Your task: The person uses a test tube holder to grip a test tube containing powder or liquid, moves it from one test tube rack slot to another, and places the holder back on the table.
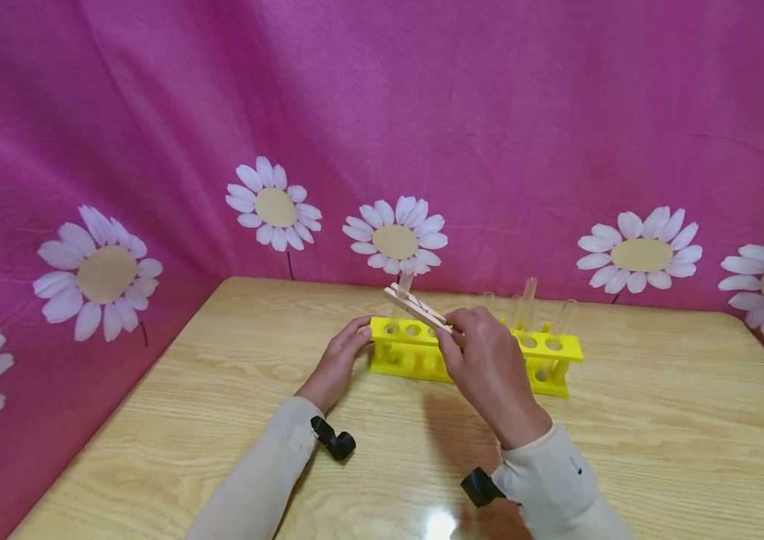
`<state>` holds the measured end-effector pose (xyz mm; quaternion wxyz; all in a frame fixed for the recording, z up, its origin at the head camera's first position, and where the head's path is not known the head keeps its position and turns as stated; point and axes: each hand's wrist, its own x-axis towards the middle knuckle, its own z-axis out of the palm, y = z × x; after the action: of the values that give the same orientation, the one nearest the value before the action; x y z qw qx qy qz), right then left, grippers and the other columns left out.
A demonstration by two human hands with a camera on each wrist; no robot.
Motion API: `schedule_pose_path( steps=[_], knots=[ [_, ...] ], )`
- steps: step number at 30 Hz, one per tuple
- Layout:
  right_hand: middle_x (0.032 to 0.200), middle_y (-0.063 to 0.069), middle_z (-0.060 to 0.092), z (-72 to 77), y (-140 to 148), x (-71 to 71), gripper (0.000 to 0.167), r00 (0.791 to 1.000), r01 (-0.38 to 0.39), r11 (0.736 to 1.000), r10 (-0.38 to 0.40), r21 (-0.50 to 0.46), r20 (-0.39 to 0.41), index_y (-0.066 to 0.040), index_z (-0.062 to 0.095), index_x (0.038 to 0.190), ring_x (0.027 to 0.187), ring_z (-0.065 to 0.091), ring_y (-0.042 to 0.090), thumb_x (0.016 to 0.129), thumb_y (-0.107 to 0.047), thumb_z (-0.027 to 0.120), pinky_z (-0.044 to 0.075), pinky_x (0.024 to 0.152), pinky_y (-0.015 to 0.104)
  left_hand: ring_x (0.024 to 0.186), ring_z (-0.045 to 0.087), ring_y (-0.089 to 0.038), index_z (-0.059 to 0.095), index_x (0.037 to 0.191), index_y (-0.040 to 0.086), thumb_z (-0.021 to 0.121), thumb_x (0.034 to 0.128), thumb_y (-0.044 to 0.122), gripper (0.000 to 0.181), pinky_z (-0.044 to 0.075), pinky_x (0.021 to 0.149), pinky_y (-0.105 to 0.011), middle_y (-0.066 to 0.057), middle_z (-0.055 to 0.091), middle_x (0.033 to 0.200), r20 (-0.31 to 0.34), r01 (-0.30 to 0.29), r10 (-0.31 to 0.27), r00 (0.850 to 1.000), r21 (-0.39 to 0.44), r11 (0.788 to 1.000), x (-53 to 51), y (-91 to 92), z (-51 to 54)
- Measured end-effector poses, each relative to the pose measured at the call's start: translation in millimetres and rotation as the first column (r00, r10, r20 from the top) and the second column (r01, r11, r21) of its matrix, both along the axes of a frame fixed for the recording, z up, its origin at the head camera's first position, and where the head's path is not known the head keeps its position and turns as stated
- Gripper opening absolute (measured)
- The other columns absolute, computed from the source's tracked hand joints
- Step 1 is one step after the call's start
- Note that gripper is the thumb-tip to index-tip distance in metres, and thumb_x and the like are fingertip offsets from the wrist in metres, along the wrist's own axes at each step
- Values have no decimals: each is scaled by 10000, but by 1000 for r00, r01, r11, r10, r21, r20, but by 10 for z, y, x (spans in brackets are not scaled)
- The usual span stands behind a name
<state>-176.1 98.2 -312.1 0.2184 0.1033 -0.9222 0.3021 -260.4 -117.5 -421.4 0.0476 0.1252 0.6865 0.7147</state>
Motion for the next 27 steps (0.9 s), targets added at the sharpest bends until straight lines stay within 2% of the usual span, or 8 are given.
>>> schedule_pose_path(
  steps=[12,18,27],
  knots=[
    [867,88,633,194,152,87,134,999,-10,998,8,-54,-41,-28,701,978,631,523,203,879,-118,693,449,521,287,1218,481,-277,475,1369,53,460,1021,299,427,265,1126,-446,-138,478,1393,6,-9,9,1000,20,1000,16,10,-27],
    [883,76,638,259,223,120,131,1000,10,998,-8,-62,25,-67,703,991,601,542,177,897,-155,679,451,510,284,1233,470,-287,474,1370,53,460,1020,302,429,261,1129,-456,-136,466,1404,12,-6,5,1000,20,1000,13,5,-23],
    [853,73,635,272,287,96,119,998,33,998,-30,-48,64,-67,711,960,608,498,200,899,-160,670,408,516,307,1252,463,-281,469,1383,71,441,1028,302,424,247,1132,-471,-123,458,1417,0,1,-1,1000,-3,1000,-22,19,-2]
  ],
)
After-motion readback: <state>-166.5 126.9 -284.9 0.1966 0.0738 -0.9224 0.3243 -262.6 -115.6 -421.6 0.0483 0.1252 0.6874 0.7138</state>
